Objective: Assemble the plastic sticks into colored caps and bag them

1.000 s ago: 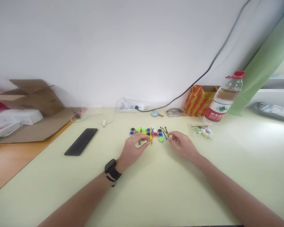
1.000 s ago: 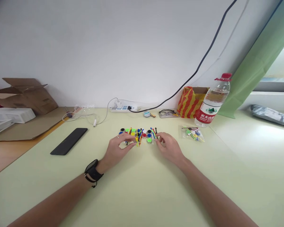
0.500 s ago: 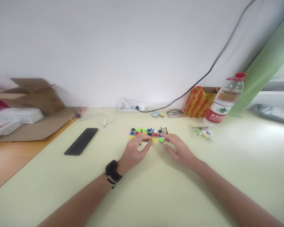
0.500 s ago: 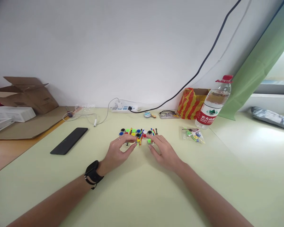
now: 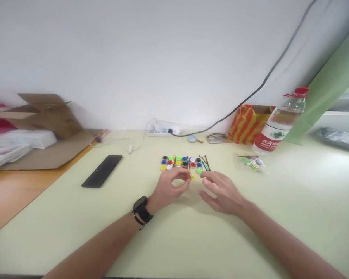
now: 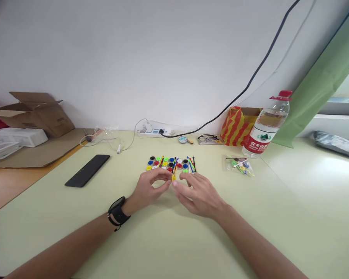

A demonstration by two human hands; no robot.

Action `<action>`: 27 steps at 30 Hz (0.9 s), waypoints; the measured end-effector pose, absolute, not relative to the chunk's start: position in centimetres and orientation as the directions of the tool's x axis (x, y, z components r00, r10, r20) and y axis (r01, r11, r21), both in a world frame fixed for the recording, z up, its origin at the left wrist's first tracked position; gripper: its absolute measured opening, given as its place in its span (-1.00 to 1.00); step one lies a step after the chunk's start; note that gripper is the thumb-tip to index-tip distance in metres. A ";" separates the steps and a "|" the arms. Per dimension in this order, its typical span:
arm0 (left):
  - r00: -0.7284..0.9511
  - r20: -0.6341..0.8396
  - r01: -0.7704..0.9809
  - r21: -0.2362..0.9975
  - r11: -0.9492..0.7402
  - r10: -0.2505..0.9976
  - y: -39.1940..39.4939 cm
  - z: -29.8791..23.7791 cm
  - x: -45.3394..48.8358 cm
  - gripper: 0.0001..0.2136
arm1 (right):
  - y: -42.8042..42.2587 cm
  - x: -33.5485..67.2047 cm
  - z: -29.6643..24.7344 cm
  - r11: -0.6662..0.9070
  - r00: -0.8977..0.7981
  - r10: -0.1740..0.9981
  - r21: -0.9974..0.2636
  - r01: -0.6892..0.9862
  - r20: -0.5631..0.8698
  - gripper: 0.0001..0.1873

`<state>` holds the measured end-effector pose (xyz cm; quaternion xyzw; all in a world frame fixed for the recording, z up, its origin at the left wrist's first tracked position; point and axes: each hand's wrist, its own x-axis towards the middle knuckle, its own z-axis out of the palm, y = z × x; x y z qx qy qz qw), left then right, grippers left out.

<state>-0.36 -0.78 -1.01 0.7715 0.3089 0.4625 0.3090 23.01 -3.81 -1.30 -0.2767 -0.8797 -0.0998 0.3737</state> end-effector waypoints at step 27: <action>0.412 0.343 -0.003 0.927 -0.375 0.844 -0.7 -1.3 -0.5 -0.78 | -3.9 23.3 -1.3 0.609 -0.373 0.788 -0.530 0.590 0.490 -0.47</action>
